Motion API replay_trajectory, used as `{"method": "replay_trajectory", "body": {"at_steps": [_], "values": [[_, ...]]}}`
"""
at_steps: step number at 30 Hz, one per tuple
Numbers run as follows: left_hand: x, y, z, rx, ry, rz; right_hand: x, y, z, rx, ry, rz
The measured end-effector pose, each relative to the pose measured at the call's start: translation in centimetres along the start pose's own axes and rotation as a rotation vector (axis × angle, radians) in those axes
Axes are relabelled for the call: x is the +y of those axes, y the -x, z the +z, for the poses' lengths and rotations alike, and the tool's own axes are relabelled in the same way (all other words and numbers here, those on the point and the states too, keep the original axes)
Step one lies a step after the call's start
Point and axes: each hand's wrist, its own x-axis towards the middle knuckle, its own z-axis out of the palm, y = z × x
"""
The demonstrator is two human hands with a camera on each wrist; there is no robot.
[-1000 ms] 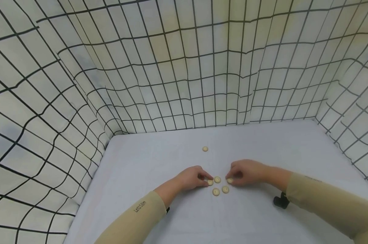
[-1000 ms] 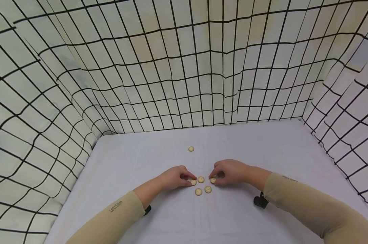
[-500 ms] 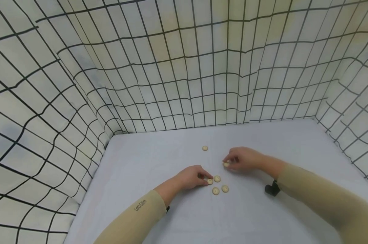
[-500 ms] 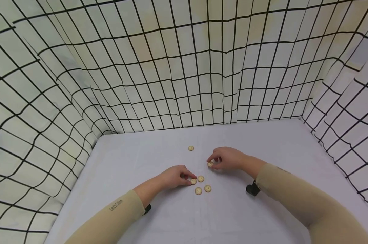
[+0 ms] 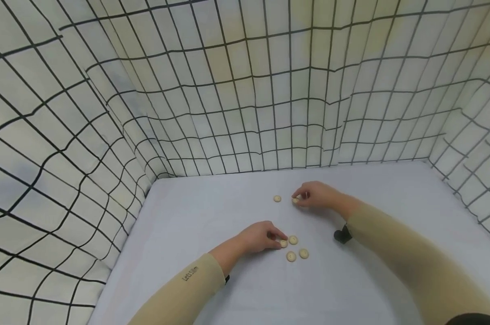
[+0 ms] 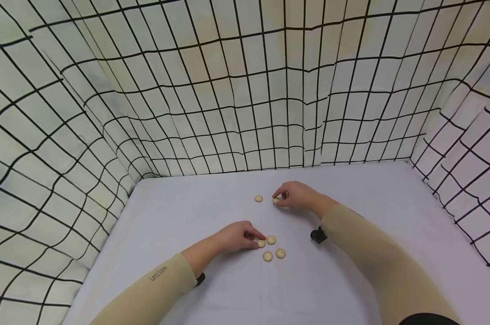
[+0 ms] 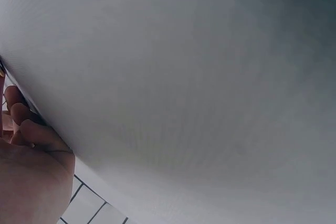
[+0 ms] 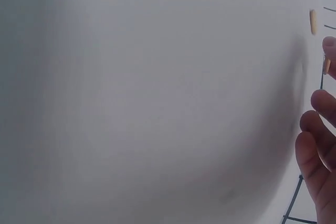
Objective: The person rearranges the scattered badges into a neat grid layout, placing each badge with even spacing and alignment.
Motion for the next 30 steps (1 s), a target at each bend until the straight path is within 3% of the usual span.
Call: {"method": "replay_trajectory", "body": {"at_steps": [12,30], "values": [[0.5,-0.1,0.1,0.002,-0.028,0.012,-0.6,-2.4,-0.1,0.010,0.052,0.046],[0.1,0.0,0.0,-0.002,-0.030,0.009,-0.9,-3.0,0.5,-0.007,0.085,0.022]]}}
